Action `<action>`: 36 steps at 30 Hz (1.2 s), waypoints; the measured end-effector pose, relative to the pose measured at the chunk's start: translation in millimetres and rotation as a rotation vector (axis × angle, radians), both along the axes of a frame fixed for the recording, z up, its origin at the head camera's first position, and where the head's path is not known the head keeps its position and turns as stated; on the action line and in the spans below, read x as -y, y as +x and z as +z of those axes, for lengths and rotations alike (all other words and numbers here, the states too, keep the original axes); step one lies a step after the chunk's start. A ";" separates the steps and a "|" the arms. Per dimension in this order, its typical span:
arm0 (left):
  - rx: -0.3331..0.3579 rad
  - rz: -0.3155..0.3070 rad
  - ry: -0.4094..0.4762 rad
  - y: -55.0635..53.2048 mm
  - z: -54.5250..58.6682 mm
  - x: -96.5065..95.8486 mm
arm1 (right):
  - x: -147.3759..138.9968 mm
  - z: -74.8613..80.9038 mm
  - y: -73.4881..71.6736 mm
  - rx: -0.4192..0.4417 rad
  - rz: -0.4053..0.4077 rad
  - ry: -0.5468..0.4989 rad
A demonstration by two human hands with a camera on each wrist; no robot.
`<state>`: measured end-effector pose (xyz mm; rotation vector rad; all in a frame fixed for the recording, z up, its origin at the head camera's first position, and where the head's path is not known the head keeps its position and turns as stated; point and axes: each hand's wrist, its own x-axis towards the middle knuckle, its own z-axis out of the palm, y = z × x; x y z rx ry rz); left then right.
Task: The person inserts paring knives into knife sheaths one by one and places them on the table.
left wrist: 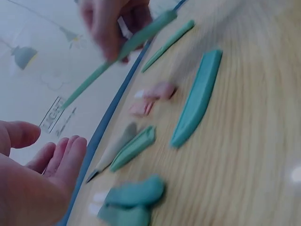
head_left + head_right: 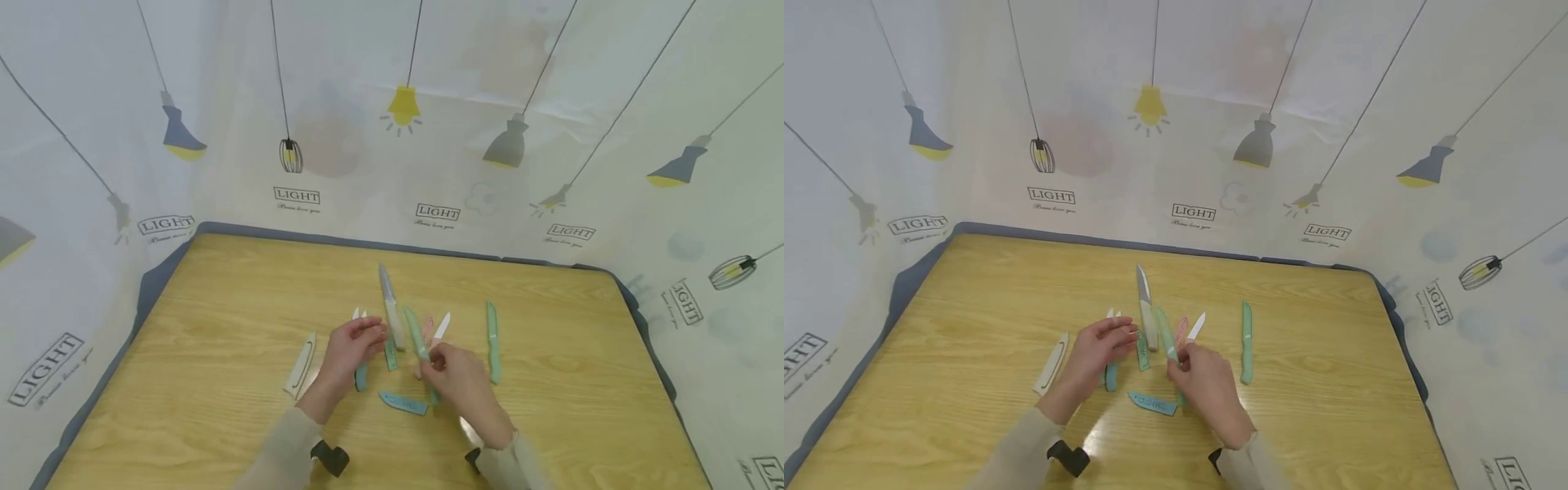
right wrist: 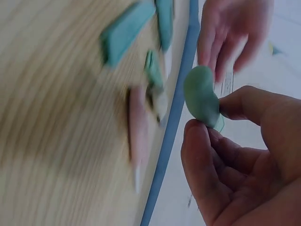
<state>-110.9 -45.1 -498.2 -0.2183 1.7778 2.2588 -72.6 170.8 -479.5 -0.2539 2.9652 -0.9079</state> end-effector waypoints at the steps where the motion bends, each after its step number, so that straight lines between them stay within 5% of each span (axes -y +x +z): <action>1: -0.007 0.021 -0.018 -1.2 0.6 5.4 | -8.4 0.1 -0.9 0.015 -0.029 0.011; 7: -0.041 0.126 -0.099 -7.1 4.6 43.2 | -62.4 4.7 -5.6 0.062 -0.139 0.102; 14: 0.008 0.161 -0.172 -3.8 6.4 70.1 | -108.3 -0.9 -11.8 0.083 -0.177 0.173; 22: 0.012 0.156 -0.171 -3.6 7.8 74.5 | -133.3 -15.6 -22.5 0.090 -0.206 0.247; 36: -0.019 0.135 -0.180 -1.3 3.1 72.2 | -133.6 -22.2 -29.7 0.105 -0.204 0.288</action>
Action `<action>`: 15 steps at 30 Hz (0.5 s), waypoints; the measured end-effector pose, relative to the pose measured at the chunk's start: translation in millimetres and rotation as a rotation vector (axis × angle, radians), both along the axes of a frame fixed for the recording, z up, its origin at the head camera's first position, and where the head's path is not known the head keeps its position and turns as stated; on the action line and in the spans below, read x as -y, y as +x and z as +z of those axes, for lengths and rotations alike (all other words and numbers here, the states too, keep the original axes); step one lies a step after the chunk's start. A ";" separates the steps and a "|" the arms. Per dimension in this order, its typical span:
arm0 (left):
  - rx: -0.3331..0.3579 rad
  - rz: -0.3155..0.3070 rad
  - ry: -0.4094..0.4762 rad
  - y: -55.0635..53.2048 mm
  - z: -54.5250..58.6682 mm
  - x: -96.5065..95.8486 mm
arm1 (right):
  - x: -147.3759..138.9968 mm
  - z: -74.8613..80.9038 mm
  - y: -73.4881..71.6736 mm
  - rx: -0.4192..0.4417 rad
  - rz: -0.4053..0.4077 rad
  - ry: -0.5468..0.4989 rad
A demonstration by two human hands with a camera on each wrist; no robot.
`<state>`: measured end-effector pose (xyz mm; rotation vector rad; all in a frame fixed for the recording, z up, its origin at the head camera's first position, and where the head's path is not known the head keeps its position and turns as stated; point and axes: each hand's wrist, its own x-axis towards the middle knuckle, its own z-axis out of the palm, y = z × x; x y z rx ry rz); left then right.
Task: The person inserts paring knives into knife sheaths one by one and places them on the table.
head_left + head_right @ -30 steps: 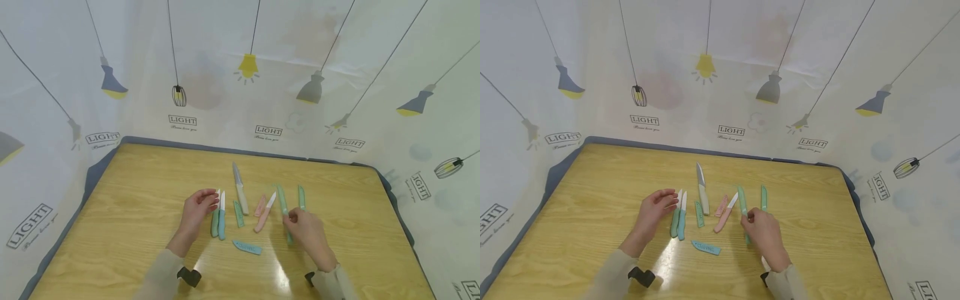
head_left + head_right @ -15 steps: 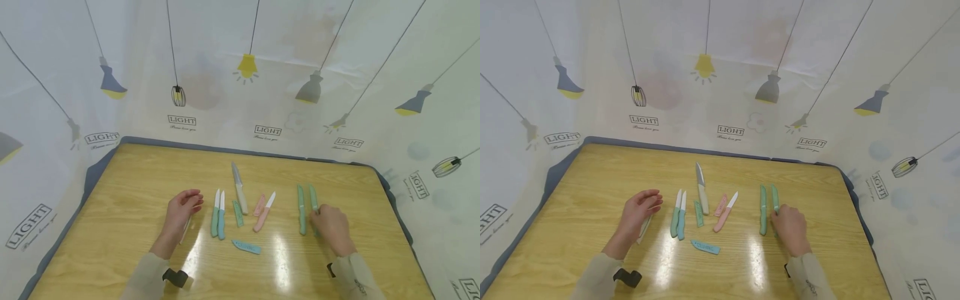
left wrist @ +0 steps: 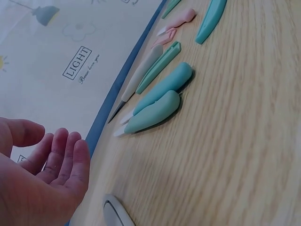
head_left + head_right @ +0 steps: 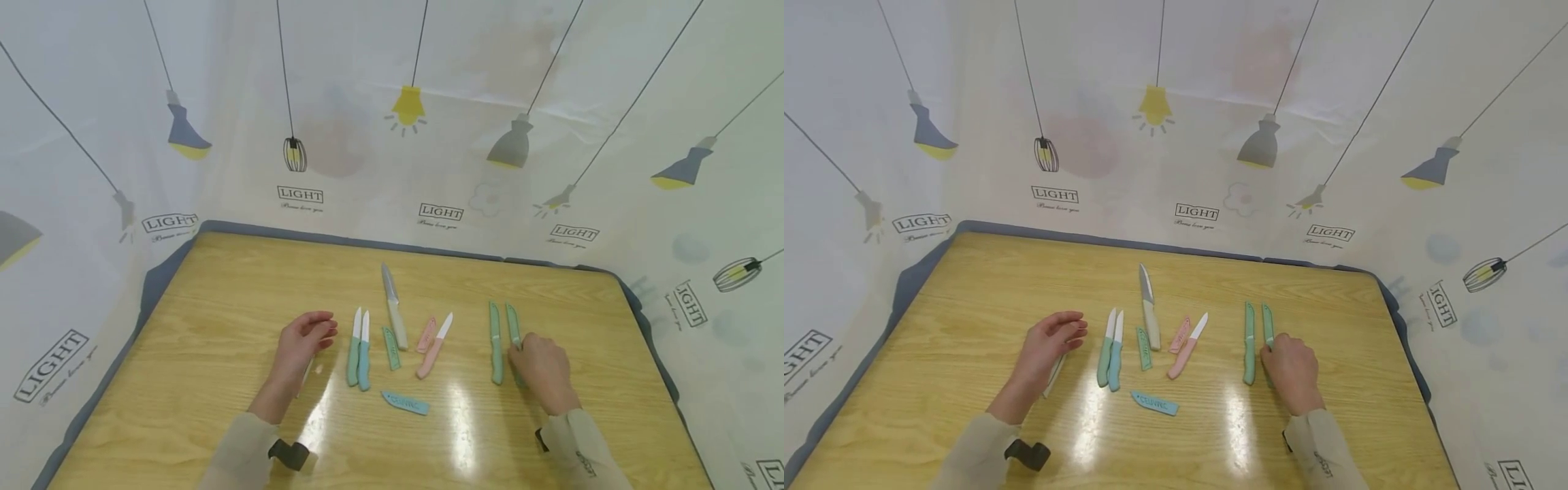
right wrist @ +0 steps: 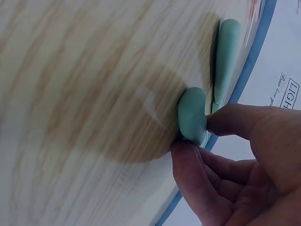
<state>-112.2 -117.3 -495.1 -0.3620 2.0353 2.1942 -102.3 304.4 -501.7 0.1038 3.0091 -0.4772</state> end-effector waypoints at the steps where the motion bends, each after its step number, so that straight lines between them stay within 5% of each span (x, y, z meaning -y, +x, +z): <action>1: -0.006 -0.005 -0.005 -0.1 0.0 -1.7 | -0.6 -0.5 -0.4 0.001 -0.002 -0.007; 10: -0.053 -0.066 -0.047 -2.4 -0.6 -23.4 | -4.0 0.3 -0.5 0.011 -0.001 -0.059; 15: -0.056 -0.121 -0.086 -0.4 -1.1 -34.8 | -3.8 5.3 3.2 0.071 -0.064 -0.072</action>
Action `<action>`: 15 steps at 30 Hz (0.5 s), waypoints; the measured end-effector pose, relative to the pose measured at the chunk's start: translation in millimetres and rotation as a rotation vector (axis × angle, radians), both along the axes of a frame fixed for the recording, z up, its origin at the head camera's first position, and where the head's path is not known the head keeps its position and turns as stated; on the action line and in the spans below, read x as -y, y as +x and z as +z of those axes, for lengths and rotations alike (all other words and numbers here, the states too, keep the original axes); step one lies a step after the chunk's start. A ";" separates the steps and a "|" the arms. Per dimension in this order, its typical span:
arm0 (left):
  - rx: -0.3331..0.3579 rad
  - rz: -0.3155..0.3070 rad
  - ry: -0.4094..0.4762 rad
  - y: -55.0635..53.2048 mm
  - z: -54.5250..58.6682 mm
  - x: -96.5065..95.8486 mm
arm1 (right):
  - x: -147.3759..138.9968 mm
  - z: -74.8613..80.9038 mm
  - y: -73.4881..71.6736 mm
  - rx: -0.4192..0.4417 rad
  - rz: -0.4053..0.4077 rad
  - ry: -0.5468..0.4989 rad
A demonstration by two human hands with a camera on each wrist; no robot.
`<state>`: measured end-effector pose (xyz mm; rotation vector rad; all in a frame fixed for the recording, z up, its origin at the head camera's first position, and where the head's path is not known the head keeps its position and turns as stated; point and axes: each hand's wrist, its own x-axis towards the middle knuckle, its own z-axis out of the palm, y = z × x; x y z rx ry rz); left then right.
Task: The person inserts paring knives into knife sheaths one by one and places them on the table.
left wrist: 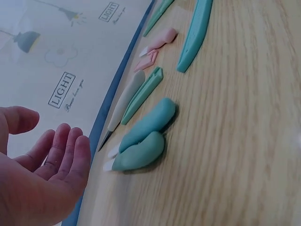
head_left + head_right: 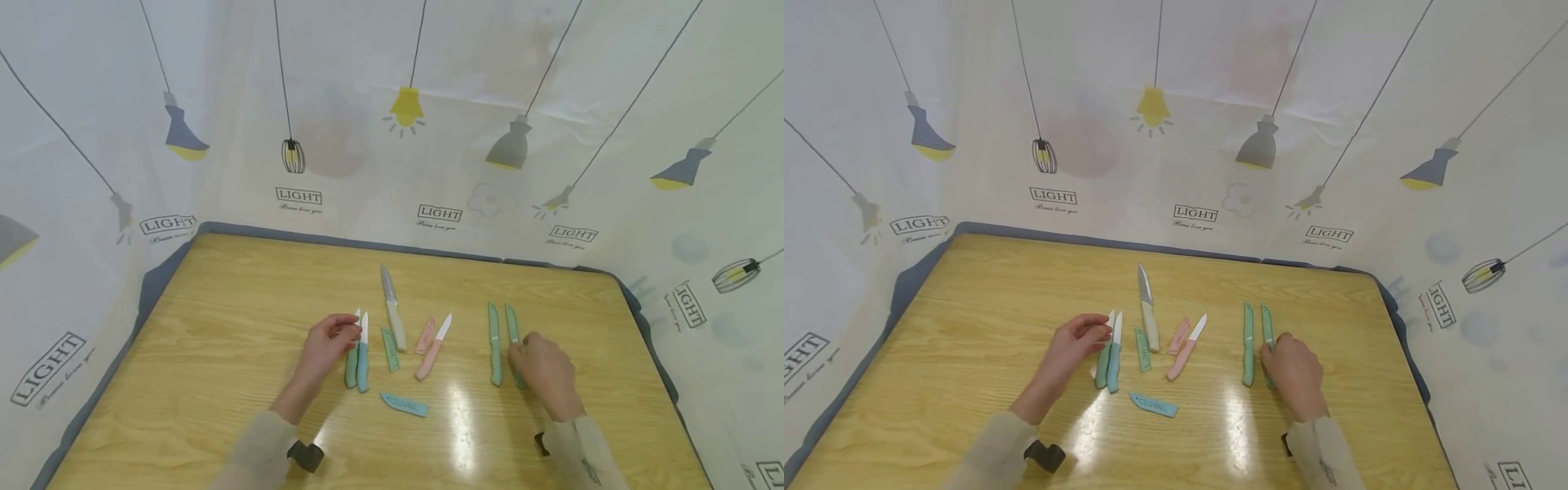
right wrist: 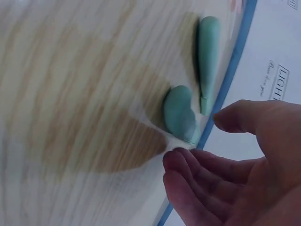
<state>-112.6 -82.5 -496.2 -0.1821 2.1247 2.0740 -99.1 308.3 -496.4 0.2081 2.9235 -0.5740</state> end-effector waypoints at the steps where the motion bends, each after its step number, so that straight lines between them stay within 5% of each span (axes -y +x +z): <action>1: -0.007 -0.011 -0.009 0.5 -0.1 -2.7 | -0.5 1.4 1.4 0.006 -0.014 -0.005; 8: -0.053 -0.102 -0.191 1.0 -1.1 -20.8 | 2.9 9.9 8.2 -0.055 -0.077 -0.026; 15: -0.147 -0.267 -0.446 -0.6 -2.7 -40.4 | 12.4 17.9 14.6 -0.141 -0.059 -0.051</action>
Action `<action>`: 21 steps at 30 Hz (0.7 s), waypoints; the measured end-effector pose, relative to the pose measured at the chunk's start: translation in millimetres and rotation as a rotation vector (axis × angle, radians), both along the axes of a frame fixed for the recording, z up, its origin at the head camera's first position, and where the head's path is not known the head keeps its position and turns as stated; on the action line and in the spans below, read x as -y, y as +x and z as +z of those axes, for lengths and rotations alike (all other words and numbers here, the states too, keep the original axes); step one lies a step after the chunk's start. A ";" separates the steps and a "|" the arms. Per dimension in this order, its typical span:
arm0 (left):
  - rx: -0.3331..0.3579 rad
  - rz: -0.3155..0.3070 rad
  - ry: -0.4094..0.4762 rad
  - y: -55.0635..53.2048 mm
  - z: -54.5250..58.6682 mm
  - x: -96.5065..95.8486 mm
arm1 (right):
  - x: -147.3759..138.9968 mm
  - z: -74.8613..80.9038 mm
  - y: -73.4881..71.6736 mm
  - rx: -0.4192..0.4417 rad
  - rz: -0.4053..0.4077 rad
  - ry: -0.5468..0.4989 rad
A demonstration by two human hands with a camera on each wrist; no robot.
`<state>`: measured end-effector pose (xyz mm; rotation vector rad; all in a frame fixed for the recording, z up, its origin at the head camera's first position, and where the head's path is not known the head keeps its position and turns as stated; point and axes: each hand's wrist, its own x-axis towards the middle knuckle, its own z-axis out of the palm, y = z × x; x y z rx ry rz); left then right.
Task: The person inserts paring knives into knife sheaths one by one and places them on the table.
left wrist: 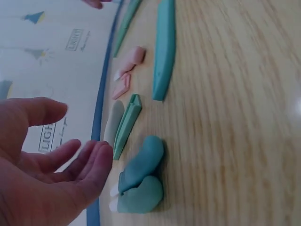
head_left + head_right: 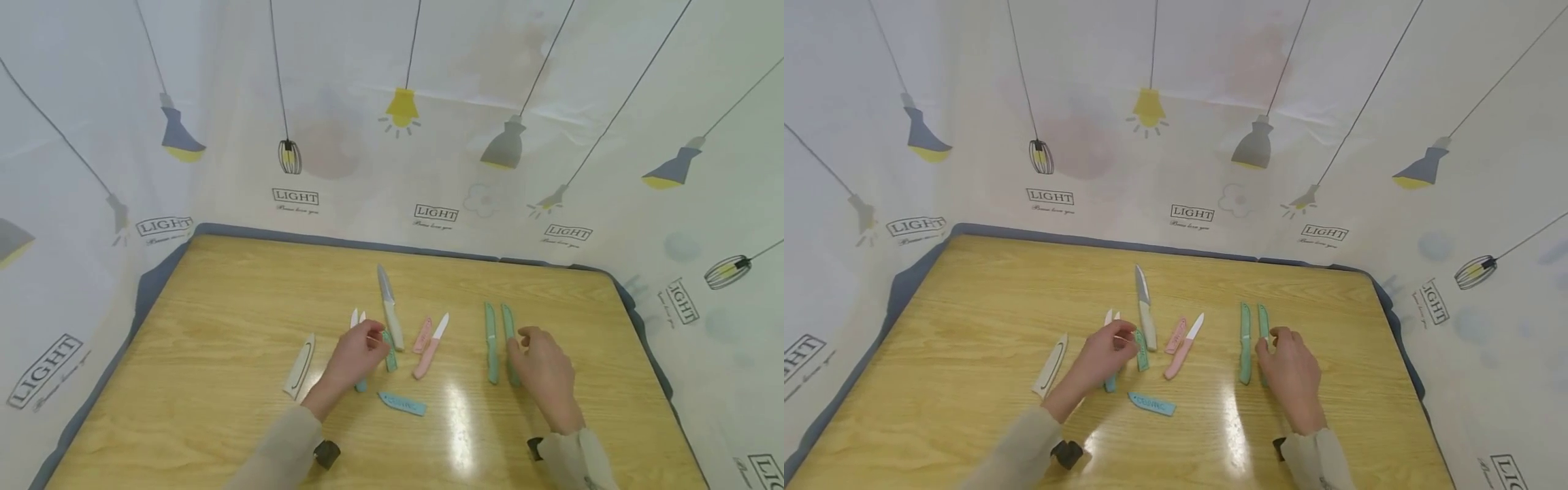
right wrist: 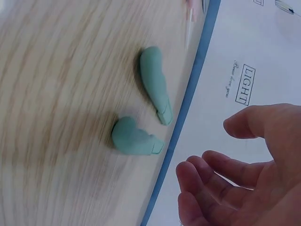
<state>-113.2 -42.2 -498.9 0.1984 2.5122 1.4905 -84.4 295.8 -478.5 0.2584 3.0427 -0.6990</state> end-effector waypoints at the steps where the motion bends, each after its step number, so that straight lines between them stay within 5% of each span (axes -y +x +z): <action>1: -0.005 -0.019 -0.054 -0.5 -0.5 -3.5 | 1.1 1.1 1.0 -0.009 0.006 -0.005; 8: -0.028 -0.064 -0.374 -4.4 -5.2 -22.5 | 8.0 5.4 2.7 0.004 0.028 -0.045; 21: -0.134 -0.052 -0.539 -10.8 -8.6 -38.0 | 11.8 4.1 -0.8 0.012 0.032 -0.053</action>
